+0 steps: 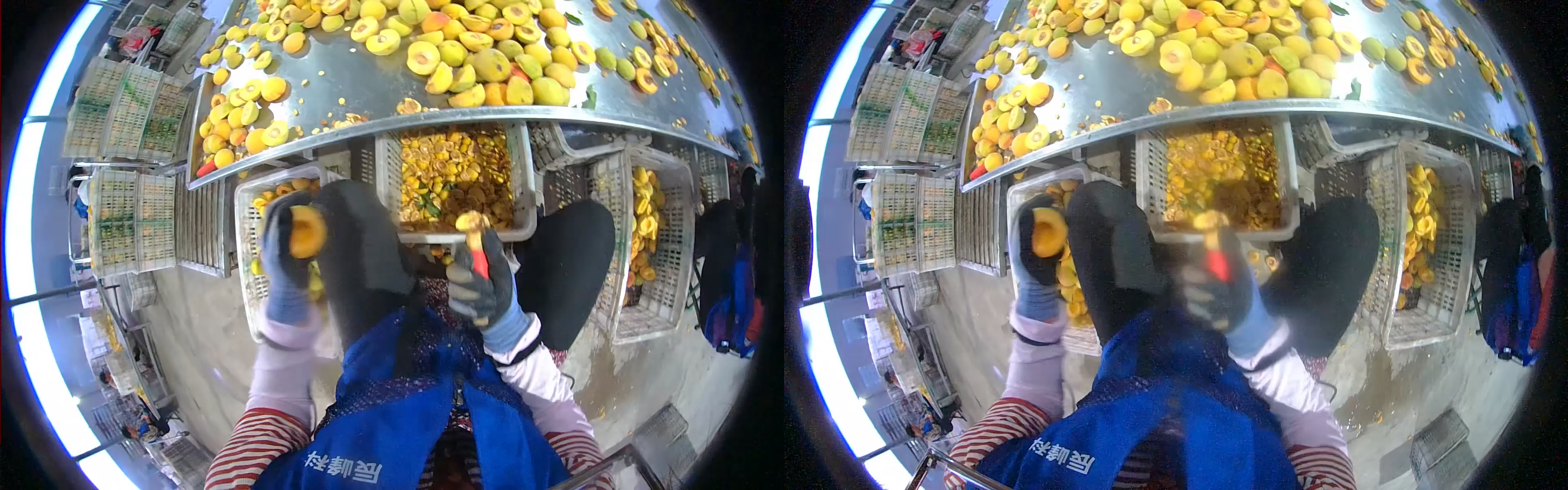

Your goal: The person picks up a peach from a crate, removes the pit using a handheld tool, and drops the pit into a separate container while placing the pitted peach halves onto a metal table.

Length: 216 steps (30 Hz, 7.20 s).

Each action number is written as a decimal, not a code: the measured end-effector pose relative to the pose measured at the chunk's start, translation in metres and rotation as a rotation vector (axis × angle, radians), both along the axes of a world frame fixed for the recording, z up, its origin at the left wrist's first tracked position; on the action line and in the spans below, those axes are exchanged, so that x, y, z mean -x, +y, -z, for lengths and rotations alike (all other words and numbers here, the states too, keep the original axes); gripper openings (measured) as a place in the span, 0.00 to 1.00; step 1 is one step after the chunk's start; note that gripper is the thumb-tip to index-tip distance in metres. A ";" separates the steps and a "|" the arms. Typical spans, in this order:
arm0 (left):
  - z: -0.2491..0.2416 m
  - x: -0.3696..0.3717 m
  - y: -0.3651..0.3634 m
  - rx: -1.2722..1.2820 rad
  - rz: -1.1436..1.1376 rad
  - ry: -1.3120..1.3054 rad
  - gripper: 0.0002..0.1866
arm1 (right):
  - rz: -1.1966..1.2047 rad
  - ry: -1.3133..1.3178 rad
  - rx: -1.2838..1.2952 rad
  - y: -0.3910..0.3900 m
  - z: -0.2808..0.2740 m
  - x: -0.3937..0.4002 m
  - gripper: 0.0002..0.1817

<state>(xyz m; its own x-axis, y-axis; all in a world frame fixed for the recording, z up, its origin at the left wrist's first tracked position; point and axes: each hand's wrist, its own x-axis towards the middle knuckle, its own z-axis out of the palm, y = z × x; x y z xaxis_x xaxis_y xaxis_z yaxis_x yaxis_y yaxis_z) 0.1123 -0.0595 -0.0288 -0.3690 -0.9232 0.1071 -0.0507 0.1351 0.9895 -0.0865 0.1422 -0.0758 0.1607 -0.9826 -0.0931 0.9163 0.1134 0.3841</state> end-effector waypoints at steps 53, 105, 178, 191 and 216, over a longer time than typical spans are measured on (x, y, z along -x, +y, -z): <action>-0.028 0.142 0.033 0.831 0.695 -0.220 0.30 | 0.299 0.968 -0.574 -0.040 -0.037 0.044 0.19; -0.005 0.122 0.081 -0.213 0.675 -0.083 0.11 | 0.031 1.803 -0.278 0.025 -0.013 -0.005 0.26; 0.000 0.132 0.088 -0.055 0.642 -0.197 0.15 | -0.065 0.817 -0.308 0.025 -0.015 -0.020 0.23; 0.011 0.128 0.106 -0.202 0.562 0.288 0.14 | -0.188 0.116 -0.098 0.022 -0.021 -0.015 0.27; -0.015 0.035 -0.049 0.692 -0.124 -0.855 0.25 | -0.074 0.404 -0.270 -0.021 -0.008 -0.006 0.27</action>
<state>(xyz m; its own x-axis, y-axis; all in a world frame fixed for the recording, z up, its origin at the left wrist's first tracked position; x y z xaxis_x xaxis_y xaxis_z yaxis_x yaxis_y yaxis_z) 0.0770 -0.1083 -0.0138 -0.4769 -0.7981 0.3682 -0.7331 0.5923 0.3343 -0.0808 0.1208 -0.0676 0.1281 -0.9021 -0.4122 0.9913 0.1297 0.0243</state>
